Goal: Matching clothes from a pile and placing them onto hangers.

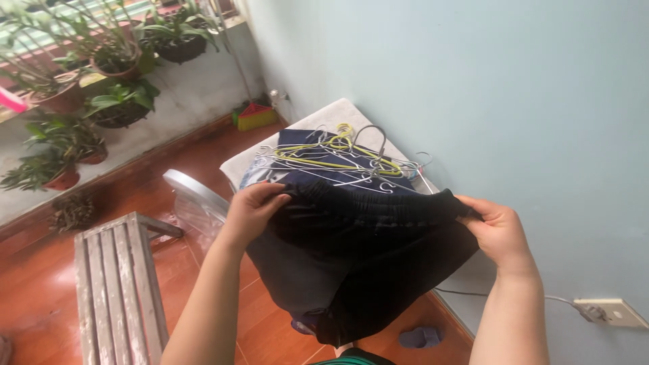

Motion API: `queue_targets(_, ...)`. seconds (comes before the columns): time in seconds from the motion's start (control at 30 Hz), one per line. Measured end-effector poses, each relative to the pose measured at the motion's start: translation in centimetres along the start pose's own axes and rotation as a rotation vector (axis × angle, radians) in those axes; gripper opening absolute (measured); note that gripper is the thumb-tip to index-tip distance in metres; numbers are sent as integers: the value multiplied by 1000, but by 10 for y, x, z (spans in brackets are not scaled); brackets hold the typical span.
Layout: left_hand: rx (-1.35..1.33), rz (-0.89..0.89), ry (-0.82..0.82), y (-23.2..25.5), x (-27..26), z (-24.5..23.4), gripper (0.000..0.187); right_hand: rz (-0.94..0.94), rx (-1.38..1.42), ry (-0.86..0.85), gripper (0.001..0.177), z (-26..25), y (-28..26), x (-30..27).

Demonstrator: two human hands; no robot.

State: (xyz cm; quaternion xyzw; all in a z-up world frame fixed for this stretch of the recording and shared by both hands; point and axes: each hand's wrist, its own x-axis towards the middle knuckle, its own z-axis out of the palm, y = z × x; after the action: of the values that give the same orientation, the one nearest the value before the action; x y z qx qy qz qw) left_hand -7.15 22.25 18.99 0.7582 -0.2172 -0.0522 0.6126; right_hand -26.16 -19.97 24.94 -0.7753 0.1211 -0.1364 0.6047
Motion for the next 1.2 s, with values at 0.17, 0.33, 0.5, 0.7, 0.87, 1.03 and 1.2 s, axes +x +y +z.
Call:
queue_targets(0.17,232,32,171,58,-32,-49,24,-98,19,-85,33,46,-14,20)
queue_targets(0.33,572,41,278,94,-65,-78,23,-209,11,-160,33,95,-26,33)
queue_targets(0.5,699,138,441,110,-89,-97,18,-315,-29,-234,33,132,-51,40)
queue_targets(0.7,751,285,620,117,-114,-142,16,-464,-31,-258,32,157,-79,45)
queue_targets(0.87,757,251,760,128,-135,-176,14,-617,-146,-27,25,172,-106,38)
queue_targets(1.03,718,215,877,129,-150,-188,13,-622,-207,64,22,186,-87,38)
queue_targets(1.2,712,103,836,143,-145,-174,16,-504,-103,-351,27,234,-80,10)
